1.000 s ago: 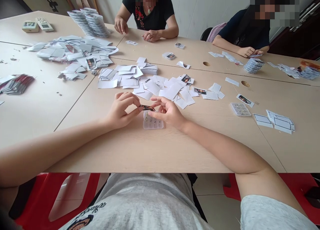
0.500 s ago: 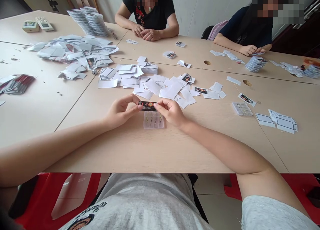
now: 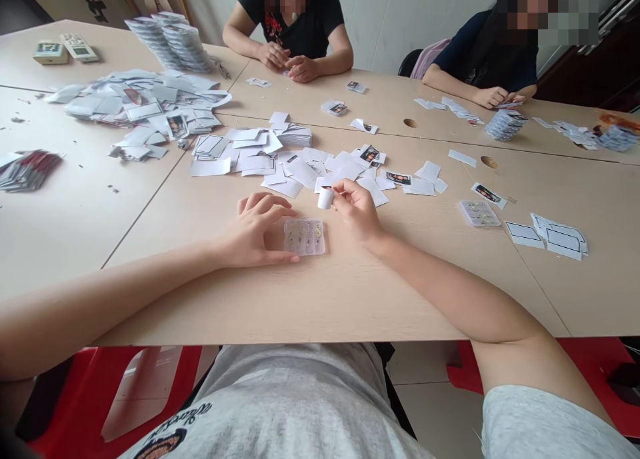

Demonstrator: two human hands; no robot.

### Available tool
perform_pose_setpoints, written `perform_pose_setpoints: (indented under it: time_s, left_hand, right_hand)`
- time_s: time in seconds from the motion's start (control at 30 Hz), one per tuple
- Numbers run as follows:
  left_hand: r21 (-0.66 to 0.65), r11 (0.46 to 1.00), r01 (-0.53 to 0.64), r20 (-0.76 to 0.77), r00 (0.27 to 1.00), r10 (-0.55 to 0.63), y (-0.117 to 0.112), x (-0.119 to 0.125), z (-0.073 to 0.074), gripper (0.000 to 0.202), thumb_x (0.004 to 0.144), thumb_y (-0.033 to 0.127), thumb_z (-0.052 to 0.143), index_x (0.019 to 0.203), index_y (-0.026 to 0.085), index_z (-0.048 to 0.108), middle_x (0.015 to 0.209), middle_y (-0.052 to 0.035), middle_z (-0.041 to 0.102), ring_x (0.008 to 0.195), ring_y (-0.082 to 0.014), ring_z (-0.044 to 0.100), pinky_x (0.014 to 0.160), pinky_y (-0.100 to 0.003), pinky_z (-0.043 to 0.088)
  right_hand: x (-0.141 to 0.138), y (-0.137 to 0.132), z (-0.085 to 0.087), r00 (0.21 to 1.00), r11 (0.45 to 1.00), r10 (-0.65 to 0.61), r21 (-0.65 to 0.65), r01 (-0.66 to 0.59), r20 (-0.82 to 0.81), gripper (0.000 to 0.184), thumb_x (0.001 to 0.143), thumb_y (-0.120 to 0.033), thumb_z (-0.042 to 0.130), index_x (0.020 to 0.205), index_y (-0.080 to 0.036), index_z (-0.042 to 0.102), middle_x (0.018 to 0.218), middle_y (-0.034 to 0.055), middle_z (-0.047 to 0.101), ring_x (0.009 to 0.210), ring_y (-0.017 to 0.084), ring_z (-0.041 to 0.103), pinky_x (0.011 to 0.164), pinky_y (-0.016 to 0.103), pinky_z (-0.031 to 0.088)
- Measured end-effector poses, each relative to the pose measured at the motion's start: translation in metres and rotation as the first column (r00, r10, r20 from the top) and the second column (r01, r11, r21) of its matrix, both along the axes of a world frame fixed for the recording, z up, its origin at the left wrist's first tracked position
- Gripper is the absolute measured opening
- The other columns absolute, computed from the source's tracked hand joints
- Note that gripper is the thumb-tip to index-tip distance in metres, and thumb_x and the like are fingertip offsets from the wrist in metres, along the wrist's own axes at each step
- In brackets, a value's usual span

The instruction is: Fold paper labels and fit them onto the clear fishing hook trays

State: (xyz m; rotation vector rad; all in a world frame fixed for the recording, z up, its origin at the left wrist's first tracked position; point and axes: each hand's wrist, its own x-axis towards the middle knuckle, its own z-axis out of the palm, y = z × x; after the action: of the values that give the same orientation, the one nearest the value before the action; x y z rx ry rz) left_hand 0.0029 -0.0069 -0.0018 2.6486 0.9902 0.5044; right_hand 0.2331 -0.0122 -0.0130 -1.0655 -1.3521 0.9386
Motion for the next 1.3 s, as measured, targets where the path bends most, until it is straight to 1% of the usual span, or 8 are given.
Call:
perform_pose_setpoints:
  time_s: [0.17,0.4,0.57,0.67,0.8,0.93,1.07,1.3]
  left_hand:
    - [0.061,0.998,-0.036,0.058,0.998,0.032,0.0,0.0,-0.003,0.061,0.074,0.048,0.063,0.124,0.019,0.044,0.125,-0.013,0.046,0.118,-0.0305,0.036,0.098,-0.048,0.034]
    - [0.062,0.989,-0.131,0.119,0.985,0.123,0.003,0.003,-0.006,0.062,0.072,0.034,0.065,0.126,0.02,0.038,0.119,-0.0109,0.049,0.115,-0.029,0.041,0.098,-0.046,0.037]
    - [0.069,0.988,-0.137,0.148,0.981,0.125,0.0,0.004,-0.004,0.062,0.071,0.034,0.069,0.124,0.021,0.04,0.119,-0.0109,0.049,0.115,-0.0289,0.04,0.098,-0.043,0.036]
    - [0.113,0.98,-0.164,0.182,0.973,0.142,-0.001,0.007,-0.002,0.073,0.064,0.045,0.074,0.124,0.023,0.039,0.12,-0.0116,0.046,0.113,-0.03,0.04,0.096,-0.043,0.035]
    - [0.176,0.947,-0.269,0.261,0.94,0.218,-0.005,0.016,0.003,0.061,0.059,0.061,0.072,0.097,0.022,0.045,0.102,-0.0088,0.05,0.099,-0.0272,0.044,0.087,-0.04,0.034]
    - [0.129,0.941,-0.311,0.261,0.927,0.271,-0.008,0.023,0.006,0.057,0.062,0.069,0.065,0.079,0.021,0.038,0.084,-0.0038,0.051,0.084,-0.0217,0.043,0.077,-0.036,0.031]
    - [0.108,0.946,-0.304,0.277,0.924,0.265,-0.007,0.024,0.004,0.051,0.068,0.064,0.064,0.076,0.021,0.038,0.08,-0.0013,0.053,0.081,-0.0195,0.044,0.076,-0.035,0.029]
    - [0.091,0.963,-0.253,0.291,0.932,0.218,-0.01,0.021,0.004,0.025,0.08,0.042,0.058,0.085,0.021,0.045,0.086,-0.0008,0.06,0.086,-0.0196,0.05,0.082,-0.037,0.03]
  right_hand:
    - [-0.007,-0.002,-0.001,0.991,0.975,0.084,-0.197,-0.102,-0.099,0.014,0.075,-0.033,0.063,0.074,-0.02,0.058,0.058,-0.0035,0.054,0.056,0.01,0.049,0.051,0.022,0.033]
    - [-0.013,-0.005,0.0,0.988,0.97,0.155,-0.188,-0.152,0.003,0.027,0.077,-0.045,0.064,0.076,-0.018,0.06,0.051,-0.0034,0.056,0.045,0.01,0.051,0.044,0.022,0.032]
    - [-0.015,-0.007,-0.002,0.98,0.976,0.183,-0.133,-0.173,0.075,0.029,0.079,-0.046,0.064,0.074,-0.018,0.061,0.055,-0.0022,0.058,0.045,0.01,0.051,0.044,0.023,0.038]
    - [-0.017,-0.01,0.0,0.986,0.98,0.148,-0.144,-0.137,0.072,0.031,0.078,-0.048,0.065,0.072,-0.018,0.058,0.06,-0.0015,0.059,0.046,0.009,0.053,0.042,0.022,0.037]
    - [-0.022,-0.013,0.001,0.991,0.979,0.124,-0.171,-0.114,0.05,0.033,0.075,-0.049,0.067,0.071,-0.018,0.056,0.063,-0.0017,0.058,0.046,0.01,0.054,0.042,0.022,0.042]
    - [-0.025,-0.015,-0.002,0.989,0.981,0.128,-0.154,-0.115,0.074,0.033,0.076,-0.049,0.067,0.073,-0.018,0.056,0.062,-0.0019,0.058,0.047,0.01,0.056,0.045,0.024,0.045]
    - [-0.025,-0.014,-0.006,0.987,0.986,0.121,-0.131,-0.107,0.105,0.033,0.076,-0.05,0.066,0.073,-0.018,0.056,0.062,-0.0011,0.059,0.05,0.012,0.057,0.049,0.026,0.046]
    - [-0.023,-0.013,-0.005,0.983,0.991,0.123,-0.065,-0.115,0.136,0.031,0.079,-0.047,0.064,0.071,-0.019,0.056,0.066,-0.001,0.059,0.052,0.01,0.054,0.049,0.025,0.042]
